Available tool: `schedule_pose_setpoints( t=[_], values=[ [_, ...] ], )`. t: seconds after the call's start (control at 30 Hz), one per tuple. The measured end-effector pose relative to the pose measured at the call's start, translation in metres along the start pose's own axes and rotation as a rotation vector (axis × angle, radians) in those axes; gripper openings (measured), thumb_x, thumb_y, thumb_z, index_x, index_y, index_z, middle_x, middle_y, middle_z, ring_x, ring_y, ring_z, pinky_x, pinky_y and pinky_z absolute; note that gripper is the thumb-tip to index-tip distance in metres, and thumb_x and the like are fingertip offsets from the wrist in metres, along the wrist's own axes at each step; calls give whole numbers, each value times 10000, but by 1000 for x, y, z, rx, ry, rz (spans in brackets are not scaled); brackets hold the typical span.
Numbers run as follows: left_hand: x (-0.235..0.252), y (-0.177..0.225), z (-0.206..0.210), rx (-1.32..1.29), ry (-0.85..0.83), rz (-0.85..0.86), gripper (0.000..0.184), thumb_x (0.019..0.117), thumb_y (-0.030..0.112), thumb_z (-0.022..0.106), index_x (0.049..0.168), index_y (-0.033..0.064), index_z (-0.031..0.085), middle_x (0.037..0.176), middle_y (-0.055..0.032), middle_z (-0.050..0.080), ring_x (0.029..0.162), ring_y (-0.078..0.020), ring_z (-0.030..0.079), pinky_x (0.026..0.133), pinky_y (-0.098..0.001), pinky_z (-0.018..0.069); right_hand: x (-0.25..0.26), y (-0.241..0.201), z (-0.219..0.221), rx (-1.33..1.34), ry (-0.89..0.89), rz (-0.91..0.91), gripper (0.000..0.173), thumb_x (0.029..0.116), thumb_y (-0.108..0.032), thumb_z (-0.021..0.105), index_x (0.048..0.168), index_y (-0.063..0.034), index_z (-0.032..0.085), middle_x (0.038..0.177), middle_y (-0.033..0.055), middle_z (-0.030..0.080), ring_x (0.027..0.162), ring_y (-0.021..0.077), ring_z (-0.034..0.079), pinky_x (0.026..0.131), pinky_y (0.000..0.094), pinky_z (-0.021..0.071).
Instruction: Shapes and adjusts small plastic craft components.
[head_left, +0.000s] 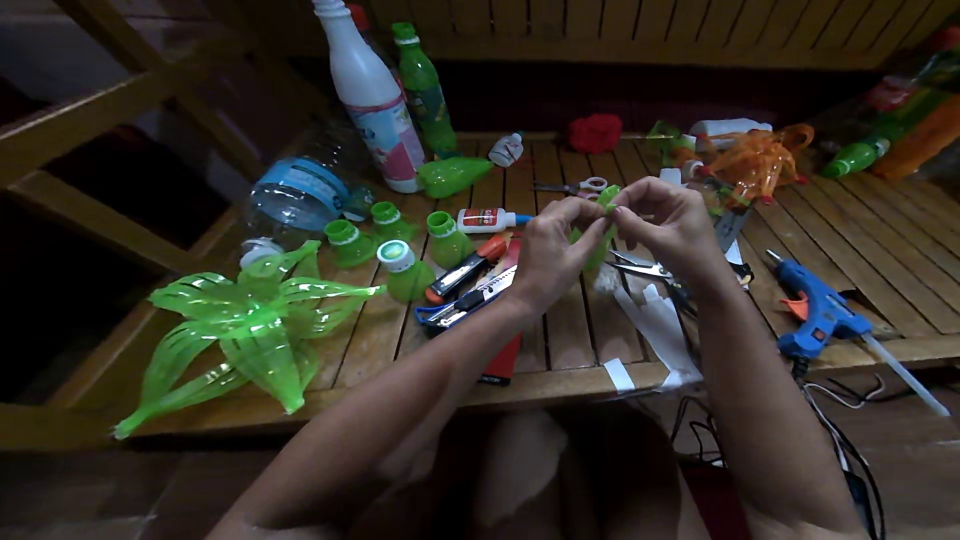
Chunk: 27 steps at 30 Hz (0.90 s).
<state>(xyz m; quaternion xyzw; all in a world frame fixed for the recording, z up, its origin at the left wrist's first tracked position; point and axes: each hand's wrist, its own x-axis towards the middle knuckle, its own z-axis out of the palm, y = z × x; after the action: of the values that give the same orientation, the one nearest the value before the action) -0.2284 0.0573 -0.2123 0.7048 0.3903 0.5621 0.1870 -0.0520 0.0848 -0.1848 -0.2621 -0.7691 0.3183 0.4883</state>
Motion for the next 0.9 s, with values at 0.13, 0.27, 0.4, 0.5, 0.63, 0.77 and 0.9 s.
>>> schedule_pose_setpoints(
  t=[0.13, 0.27, 0.4, 0.5, 0.63, 0.77, 0.9],
  values=[
    [0, 0, -1, 6, -5, -14, 136, 966, 120, 679, 1051, 24, 723, 986, -60, 707, 930, -71, 654, 865, -241, 527, -1, 0, 0, -6, 7, -12, 56, 940, -29, 645, 994, -43, 655, 854, -69, 664, 687, -34, 625, 629, 147, 557],
    [0, 0, -2, -6, -16, -8, 128, 963, 108, 674, 1044, 20, 719, 976, -54, 704, 920, -60, 650, 859, -229, 526, -1, -1, 2, -26, 10, -10, 59, 935, -28, 645, 994, -33, 656, 896, -48, 671, 698, -30, 628, 641, 150, 563],
    [1, -1, -4, -3, -31, 10, 130, 969, 118, 674, 1047, 23, 719, 984, -54, 705, 934, -68, 649, 871, -235, 522, -1, 1, 2, 3, 16, -2, 55, 930, -20, 639, 979, -40, 649, 882, -52, 670, 684, -24, 627, 629, 158, 562],
    [1, -1, -5, 3, -46, 36, 140, 971, 114, 666, 1057, 17, 719, 995, -62, 710, 959, -87, 652, 900, -261, 523, 0, 1, 2, 34, 13, 14, 66, 918, -12, 629, 963, -58, 641, 868, -64, 665, 674, -27, 614, 617, 154, 546],
    [1, 0, -4, 7, -50, 44, 138, 971, 125, 669, 1048, 23, 722, 986, -55, 714, 957, -90, 653, 899, -268, 520, 0, 2, 1, 57, 6, 9, 83, 902, -6, 628, 943, -78, 631, 803, -84, 651, 651, -32, 603, 602, 147, 532],
    [1, -2, -5, 0, -67, 39, 135, 975, 133, 667, 1042, 28, 719, 963, -45, 704, 926, -75, 649, 871, -253, 524, -3, 0, -3, -4, -15, 1, 51, 922, -20, 657, 973, -29, 656, 802, -51, 677, 661, -8, 642, 620, 170, 569],
    [0, 0, -4, 20, -74, 47, 132, 973, 129, 669, 1044, 30, 720, 966, -48, 705, 933, -76, 646, 876, -250, 518, -3, 2, -4, -18, -13, -44, 41, 913, -24, 657, 949, -42, 653, 800, -57, 684, 656, -8, 647, 615, 176, 575]
  ],
)
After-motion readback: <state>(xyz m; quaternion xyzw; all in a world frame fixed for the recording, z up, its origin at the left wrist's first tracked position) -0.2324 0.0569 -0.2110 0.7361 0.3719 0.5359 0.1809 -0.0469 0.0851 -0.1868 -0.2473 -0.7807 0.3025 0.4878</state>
